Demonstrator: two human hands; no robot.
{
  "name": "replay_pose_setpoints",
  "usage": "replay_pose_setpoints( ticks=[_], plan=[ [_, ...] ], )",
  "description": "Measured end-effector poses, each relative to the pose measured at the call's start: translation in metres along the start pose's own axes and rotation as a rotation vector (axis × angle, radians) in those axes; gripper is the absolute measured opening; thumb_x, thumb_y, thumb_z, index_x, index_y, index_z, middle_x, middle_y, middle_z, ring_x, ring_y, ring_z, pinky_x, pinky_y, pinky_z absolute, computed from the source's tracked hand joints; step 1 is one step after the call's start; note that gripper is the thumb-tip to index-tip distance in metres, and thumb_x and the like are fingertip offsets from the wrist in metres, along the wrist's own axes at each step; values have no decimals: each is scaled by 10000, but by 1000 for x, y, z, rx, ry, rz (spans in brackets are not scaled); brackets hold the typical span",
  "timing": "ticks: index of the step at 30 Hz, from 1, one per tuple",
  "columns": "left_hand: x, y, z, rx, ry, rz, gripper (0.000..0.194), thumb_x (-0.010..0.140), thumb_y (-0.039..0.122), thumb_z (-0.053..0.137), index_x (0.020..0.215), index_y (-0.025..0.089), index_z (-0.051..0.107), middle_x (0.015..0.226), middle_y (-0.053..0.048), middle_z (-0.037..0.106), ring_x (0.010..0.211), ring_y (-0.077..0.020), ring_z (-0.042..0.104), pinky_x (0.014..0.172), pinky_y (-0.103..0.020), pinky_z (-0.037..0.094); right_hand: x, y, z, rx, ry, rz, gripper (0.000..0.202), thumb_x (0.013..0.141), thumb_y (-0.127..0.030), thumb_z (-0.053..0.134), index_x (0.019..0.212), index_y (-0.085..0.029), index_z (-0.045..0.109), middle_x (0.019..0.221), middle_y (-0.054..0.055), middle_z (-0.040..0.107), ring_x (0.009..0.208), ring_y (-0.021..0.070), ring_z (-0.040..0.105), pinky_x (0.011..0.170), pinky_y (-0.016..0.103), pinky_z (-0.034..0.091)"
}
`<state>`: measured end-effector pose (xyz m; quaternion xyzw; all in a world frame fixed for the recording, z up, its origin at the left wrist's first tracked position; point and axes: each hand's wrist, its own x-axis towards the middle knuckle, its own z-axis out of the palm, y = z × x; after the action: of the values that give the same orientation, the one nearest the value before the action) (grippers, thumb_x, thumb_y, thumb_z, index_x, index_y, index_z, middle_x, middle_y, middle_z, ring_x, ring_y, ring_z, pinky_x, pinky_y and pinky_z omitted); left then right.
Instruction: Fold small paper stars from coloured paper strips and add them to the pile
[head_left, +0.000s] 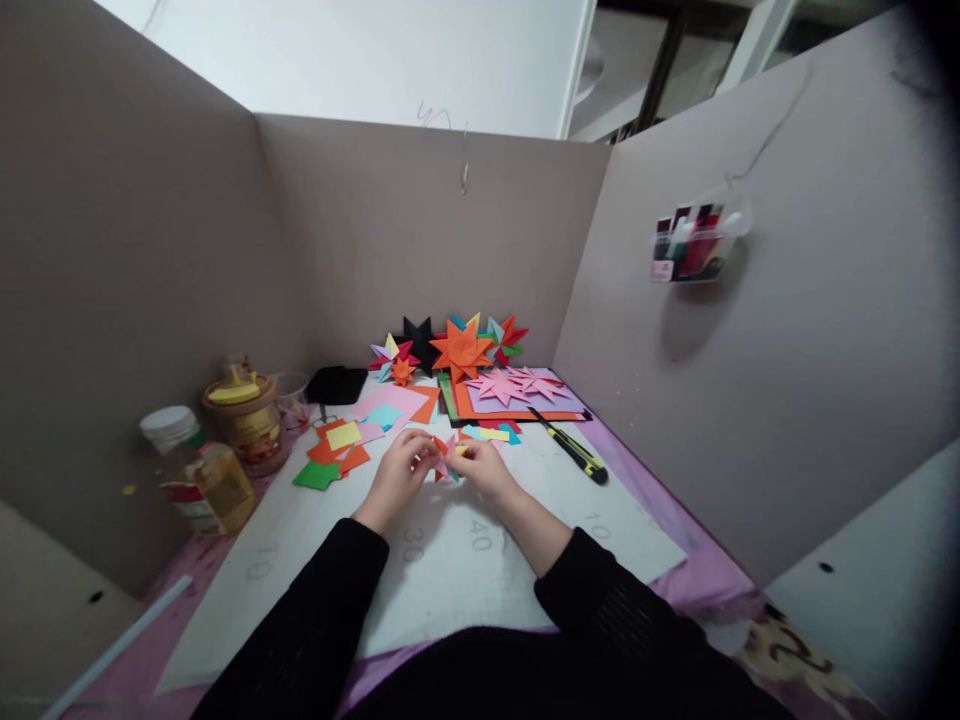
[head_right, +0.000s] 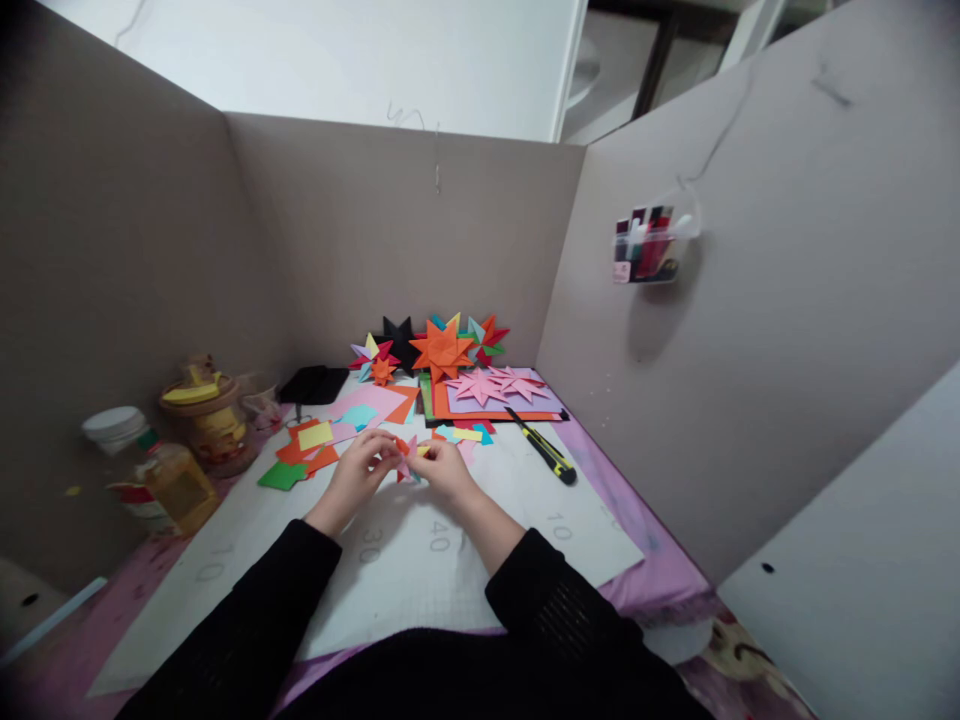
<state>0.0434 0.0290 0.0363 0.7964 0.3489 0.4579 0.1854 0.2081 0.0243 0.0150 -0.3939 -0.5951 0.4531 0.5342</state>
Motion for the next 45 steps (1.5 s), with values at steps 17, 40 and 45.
replay_pose_setpoints(
  ticks=[17, 40, 45],
  plan=[
    [0, -2, -2, 52, 50, 100, 82, 801, 145, 545, 733, 178, 578, 936, -55, 573, 847, -148, 577, 672, -258, 499, 0, -1, -2, -2, -7, 14, 202, 670, -320, 632, 583, -141, 597, 548, -16, 489, 531, 98, 398, 516, 229, 301],
    [3, -5, -7, 87, 35, 126, 31, 784, 206, 597, 765, 185, 612, 908, -58, 610, 829, -156, 590, 707, -271, 493, -3, -13, -1, -17, 40, -26, 211, 683, -304, 595, 548, -148, 550, 547, -28, 459, 527, 89, 361, 524, 232, 280],
    [3, -2, -8, 55, 27, 64, 68, 793, 211, 576, 736, 181, 555, 788, -27, 590, 739, -135, 558, 605, -230, 470, -2, -9, 0, -17, 27, -17, 203, 677, -302, 605, 557, -146, 555, 562, -21, 472, 536, 91, 375, 522, 226, 291]
  ],
)
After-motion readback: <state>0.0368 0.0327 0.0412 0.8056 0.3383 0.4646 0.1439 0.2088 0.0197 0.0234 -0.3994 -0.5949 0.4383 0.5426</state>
